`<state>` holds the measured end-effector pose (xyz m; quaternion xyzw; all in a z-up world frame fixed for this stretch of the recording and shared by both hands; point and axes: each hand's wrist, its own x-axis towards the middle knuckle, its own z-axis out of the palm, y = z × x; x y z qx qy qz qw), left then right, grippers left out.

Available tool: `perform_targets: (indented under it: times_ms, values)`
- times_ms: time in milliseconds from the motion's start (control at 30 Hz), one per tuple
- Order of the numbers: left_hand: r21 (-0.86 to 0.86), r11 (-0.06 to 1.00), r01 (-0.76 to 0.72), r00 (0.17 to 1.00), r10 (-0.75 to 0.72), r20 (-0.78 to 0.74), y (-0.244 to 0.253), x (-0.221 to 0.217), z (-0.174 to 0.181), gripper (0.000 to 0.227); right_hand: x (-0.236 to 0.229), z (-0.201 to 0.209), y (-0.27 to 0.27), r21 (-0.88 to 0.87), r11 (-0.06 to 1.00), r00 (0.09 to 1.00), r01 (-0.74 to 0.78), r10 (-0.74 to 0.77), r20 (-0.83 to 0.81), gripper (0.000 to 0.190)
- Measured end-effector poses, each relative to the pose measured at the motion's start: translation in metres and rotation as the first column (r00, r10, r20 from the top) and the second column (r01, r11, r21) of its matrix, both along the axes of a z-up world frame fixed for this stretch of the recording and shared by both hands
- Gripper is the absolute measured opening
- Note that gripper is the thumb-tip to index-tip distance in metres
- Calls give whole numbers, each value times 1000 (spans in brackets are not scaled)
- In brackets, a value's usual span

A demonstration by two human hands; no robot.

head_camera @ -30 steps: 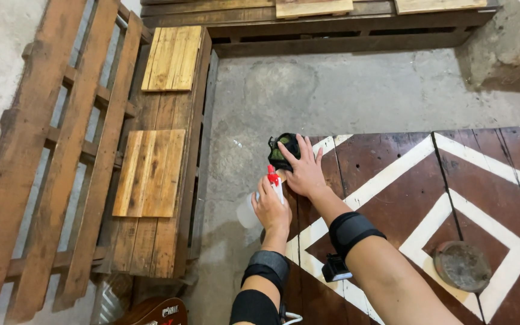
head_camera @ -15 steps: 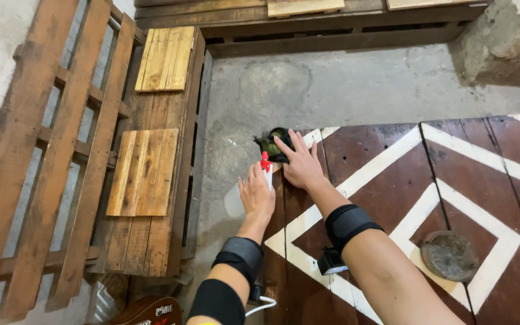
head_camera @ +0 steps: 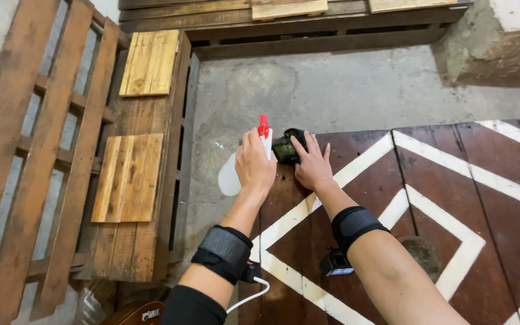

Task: The person sprays a liquid onto a patterned wooden table and wipes it with a cloth. They then pick up two separate wooden boards from a nearby bench, place them on the table, and wipe each one with the cloth after spraying.

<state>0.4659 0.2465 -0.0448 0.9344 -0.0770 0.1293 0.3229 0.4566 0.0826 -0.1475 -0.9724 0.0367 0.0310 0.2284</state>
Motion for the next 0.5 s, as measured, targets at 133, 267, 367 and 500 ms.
perform_targets:
  times_ms: [133,267,367,500]
  values:
    - [-95,995,43,998,-38,49,-19,3,6,59,-5,3,-23,-41,999,1000,17,-18,-19,81]
    - [-229,973,5,1000,-9,-12,-49,0,6,36,-5,-2,-33,-78,996,999,50,-51,-15,81]
    - [-316,948,30,999,-40,-24,-67,-10,20,38,-9,-3,-42,-93,993,997,79,-80,-9,82]
    - [-418,893,170,985,-137,108,-81,-17,24,52,-15,-11,-63,-90,984,988,151,-151,9,84]
